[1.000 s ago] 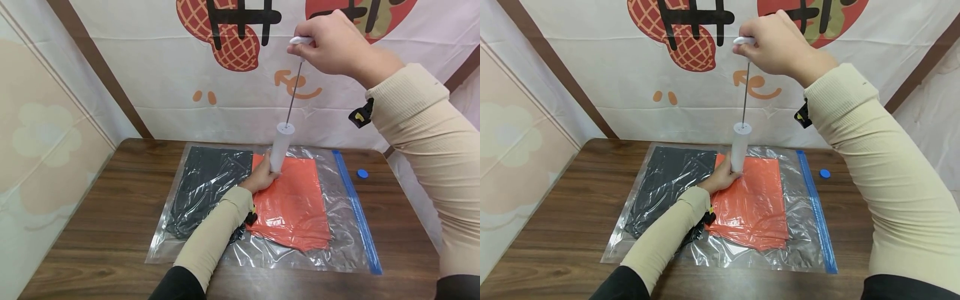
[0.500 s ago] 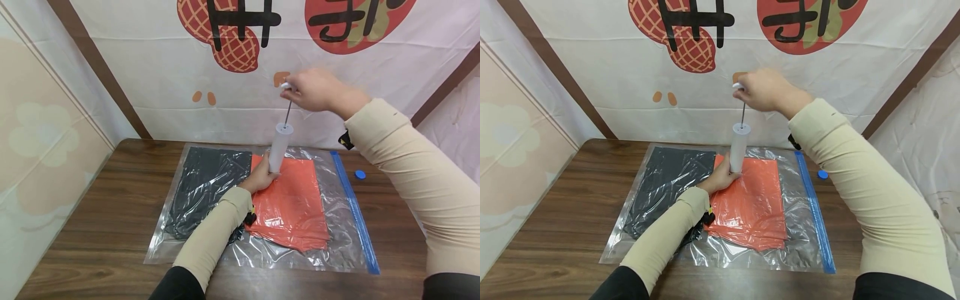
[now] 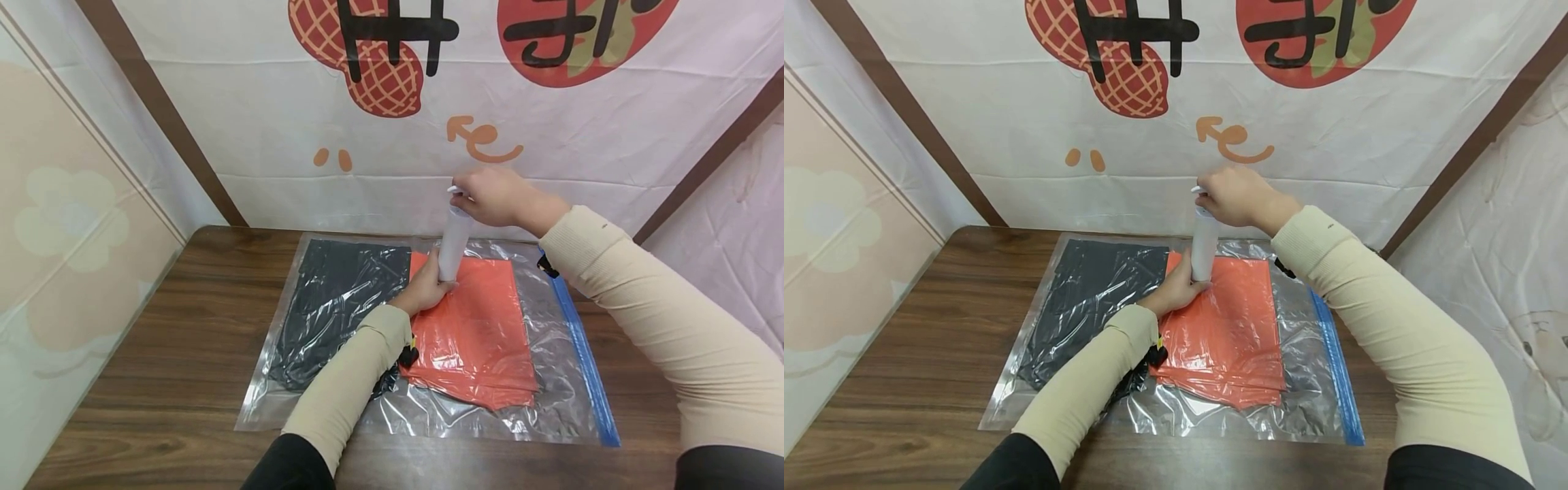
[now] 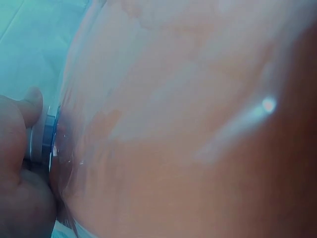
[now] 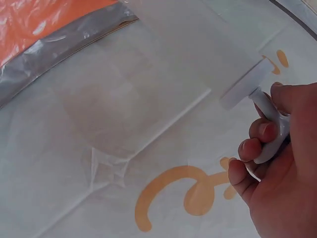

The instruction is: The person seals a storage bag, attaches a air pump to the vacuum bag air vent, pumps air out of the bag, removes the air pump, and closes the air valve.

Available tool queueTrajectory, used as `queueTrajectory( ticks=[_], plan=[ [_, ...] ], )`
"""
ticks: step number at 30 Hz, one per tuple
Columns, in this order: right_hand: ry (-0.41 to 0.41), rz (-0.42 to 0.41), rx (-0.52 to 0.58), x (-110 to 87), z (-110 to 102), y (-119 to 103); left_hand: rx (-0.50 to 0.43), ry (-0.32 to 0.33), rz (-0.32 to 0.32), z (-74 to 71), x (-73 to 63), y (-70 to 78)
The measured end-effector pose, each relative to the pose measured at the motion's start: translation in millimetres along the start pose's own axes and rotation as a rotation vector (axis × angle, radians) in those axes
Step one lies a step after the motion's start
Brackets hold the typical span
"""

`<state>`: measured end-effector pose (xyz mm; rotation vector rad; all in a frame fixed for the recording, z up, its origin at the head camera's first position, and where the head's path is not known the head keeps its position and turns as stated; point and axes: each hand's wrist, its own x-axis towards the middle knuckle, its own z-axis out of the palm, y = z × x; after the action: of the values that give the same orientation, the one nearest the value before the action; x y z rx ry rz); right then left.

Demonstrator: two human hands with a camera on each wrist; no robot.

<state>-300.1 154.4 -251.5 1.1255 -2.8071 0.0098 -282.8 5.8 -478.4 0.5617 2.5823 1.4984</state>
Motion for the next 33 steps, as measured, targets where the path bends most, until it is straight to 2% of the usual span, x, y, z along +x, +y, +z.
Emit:
queueTrajectory(
  ticks=[4,7,10,14,16,20,21,23,26,33],
  plan=[
    [0.046,0.028,0.081,-2.5,4,0,0.006,-0.004,0.017,0.2,0.3,-0.7],
    [0.099,0.082,0.248,-6.5,5,-1,0.011,-0.011,0.021,-0.1,-0.2,-1.3],
    [0.19,0.177,0.437,-12.5,13,-4,0.005,-0.017,0.023,-1.4,-0.3,-1.4],
    [0.349,0.299,0.642,-20.5,39,-8,-0.002,-0.015,0.036,-2.2,1.5,-2.8],
    [0.415,0.34,0.781,-24.4,57,-8,-0.002,-0.016,0.04,-1.7,2.7,-4.0],
    [0.437,0.368,1.005,-32.9,82,-16,-0.002,-0.01,0.05,-0.4,2.8,-5.8],
    [0.436,0.364,1.034,-34.1,86,-19,0.0,-0.011,0.052,0.0,2.8,-6.1],
    [0.432,0.35,1.031,-36.5,87,-26,-0.002,-0.011,0.056,0.5,2.7,-6.4],
    [0.47,0.329,1.003,-38.7,87,-36,-0.008,-0.014,0.053,0.7,3.4,-5.9],
    [0.529,0.332,1.012,-37.9,93,-40,-0.038,-0.008,0.015,-2.2,2.8,-2.7]
  ],
)
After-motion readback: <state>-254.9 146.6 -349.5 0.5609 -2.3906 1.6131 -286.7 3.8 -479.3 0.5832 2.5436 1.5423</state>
